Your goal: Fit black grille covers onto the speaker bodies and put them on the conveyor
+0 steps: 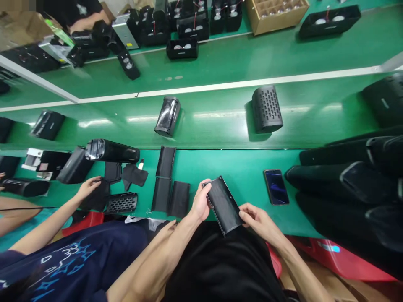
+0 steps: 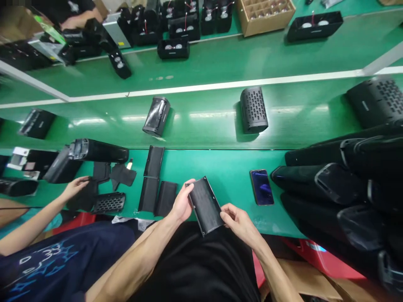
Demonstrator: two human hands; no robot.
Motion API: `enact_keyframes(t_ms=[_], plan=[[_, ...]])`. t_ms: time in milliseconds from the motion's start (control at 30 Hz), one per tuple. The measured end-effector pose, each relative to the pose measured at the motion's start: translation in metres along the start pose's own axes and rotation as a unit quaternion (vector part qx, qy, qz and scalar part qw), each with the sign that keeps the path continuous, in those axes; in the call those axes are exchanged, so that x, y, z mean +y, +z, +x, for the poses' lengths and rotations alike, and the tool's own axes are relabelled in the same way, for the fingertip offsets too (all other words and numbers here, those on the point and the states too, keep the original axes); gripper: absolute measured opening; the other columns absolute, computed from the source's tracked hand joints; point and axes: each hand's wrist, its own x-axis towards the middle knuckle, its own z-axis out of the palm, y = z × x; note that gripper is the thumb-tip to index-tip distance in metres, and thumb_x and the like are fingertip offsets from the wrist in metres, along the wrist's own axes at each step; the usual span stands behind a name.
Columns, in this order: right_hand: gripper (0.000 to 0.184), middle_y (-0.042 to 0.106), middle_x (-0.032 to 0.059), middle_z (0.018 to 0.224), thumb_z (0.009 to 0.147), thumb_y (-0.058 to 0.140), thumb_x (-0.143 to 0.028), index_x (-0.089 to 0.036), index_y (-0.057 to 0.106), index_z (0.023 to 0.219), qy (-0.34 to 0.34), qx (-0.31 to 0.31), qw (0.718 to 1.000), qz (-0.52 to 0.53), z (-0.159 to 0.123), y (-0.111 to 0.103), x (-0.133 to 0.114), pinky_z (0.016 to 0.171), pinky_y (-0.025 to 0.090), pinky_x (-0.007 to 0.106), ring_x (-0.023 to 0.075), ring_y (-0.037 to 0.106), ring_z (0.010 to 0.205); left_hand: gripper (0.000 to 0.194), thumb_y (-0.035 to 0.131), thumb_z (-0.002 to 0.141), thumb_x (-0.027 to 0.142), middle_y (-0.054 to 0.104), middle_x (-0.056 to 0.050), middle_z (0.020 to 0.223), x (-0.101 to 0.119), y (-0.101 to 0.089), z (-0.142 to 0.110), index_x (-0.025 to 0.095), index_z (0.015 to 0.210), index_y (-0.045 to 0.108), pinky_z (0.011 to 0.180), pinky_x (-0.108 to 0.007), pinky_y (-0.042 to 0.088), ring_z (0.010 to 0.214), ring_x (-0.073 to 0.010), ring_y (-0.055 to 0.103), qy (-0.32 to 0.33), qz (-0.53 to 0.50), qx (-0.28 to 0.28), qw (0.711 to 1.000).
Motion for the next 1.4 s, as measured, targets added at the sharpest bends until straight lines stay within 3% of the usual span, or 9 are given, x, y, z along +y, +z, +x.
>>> enact_keyframes(t_ms=[100,167,300,400,500,633,800,1133,1400], plan=[[0.051,0.068,0.0012,0.087,0.078,0.075,-0.067,-0.022,0.07,0.102,0.021,0.053,0.998,0.027,0.0,0.0,0.002,0.064,0.055,0.033,0.0186,0.065,0.064,0.064,0.081,0.072,0.06,0.064,0.003,0.091,0.002,0.005,-0.011,0.029,0.119,0.051,0.067,-0.025,0.05,0.082,-0.0171,0.063,0.006,-0.024,0.008,1.0],[0.055,0.067,0.0007,0.081,0.077,0.073,-0.071,-0.022,0.071,0.103,0.019,0.084,0.996,0.025,0.003,-0.002,0.004,0.061,0.054,0.033,0.0189,0.063,0.061,0.061,0.082,0.073,0.06,0.062,0.005,0.088,0.006,0.003,-0.02,0.029,0.114,0.049,0.065,-0.027,0.053,0.076,-0.0162,0.063,0.0,-0.04,-0.01,0.999],[0.05,0.065,0.0007,0.074,0.085,0.065,-0.071,-0.023,0.074,0.099,-0.036,0.108,0.993,-0.038,0.006,-0.019,0.002,0.066,0.05,0.033,0.0221,0.06,0.07,0.059,0.073,0.078,0.072,0.064,0.001,0.089,0.026,-0.019,-0.03,0.026,0.106,0.049,0.063,-0.035,0.059,0.072,-0.0188,0.067,-0.054,-0.006,-0.119,0.991],[0.046,0.071,0.0023,0.086,0.092,0.061,-0.068,-0.024,0.076,0.097,-0.066,0.058,0.991,-0.1,0.006,-0.033,-0.01,0.075,0.049,0.033,0.0249,0.062,0.082,0.06,0.076,0.078,0.07,0.065,0.0,0.09,0.043,-0.038,-0.024,0.026,0.113,0.054,0.059,-0.029,0.055,0.068,-0.0163,0.065,-0.089,0.094,-0.195,0.972],[0.046,0.074,0.0031,0.092,0.094,0.058,-0.067,-0.025,0.077,0.095,-0.076,-0.003,0.99,-0.123,0.007,-0.035,-0.025,0.08,0.048,0.034,0.0271,0.065,0.088,0.058,0.089,0.071,0.048,0.069,-0.003,0.099,0.052,-0.044,-0.013,0.025,0.118,0.064,0.065,-0.024,0.05,0.077,-0.0147,0.065,-0.039,0.235,-0.232,0.943],[0.043,0.076,0.0034,0.092,0.096,0.056,-0.063,-0.025,0.077,0.094,-0.087,-0.037,0.986,-0.14,0.01,-0.026,-0.038,0.083,0.049,0.035,0.0276,0.066,0.089,0.039,0.087,0.073,0.039,0.076,-0.006,0.103,0.051,-0.033,-0.008,0.022,0.107,0.077,0.085,-0.032,0.051,0.096,-0.0236,0.069,0.072,0.407,-0.27,0.87],[0.037,0.076,0.0035,0.095,0.1,0.054,-0.056,-0.026,0.076,0.095,-0.1,-0.02,0.983,-0.154,0.009,-0.018,-0.035,0.083,0.049,0.035,0.027,0.067,0.09,0.021,0.074,0.084,0.042,0.082,-0.003,0.091,0.048,-0.02,-0.017,0.026,0.091,0.083,0.074,-0.031,0.048,0.087,-0.0259,0.072,0.14,0.52,-0.226,0.812],[0.022,0.075,0.0045,0.102,0.099,0.058,-0.044,-0.025,0.069,0.101,-0.134,-0.006,0.972,-0.193,0.011,-0.014,-0.026,0.087,0.05,0.037,0.0259,0.068,0.096,0.025,0.068,0.085,0.041,0.082,0.0,0.095,0.051,-0.014,-0.02,0.024,0.095,0.083,0.074,-0.025,0.047,0.088,-0.0197,0.071,0.086,0.57,-0.217,0.788],[0.016,0.075,0.0044,0.096,0.098,0.058,-0.035,-0.025,0.07,0.095,-0.176,0.02,0.96,-0.217,0.015,-0.01,-0.018,0.083,0.051,0.038,0.0249,0.07,0.091,0.026,0.067,0.091,0.049,0.082,-0.001,0.088,0.052,-0.001,-0.03,0.029,0.093,0.084,0.071,-0.03,0.04,0.086,-0.0225,0.073,0.143,0.695,-0.161,0.686]])
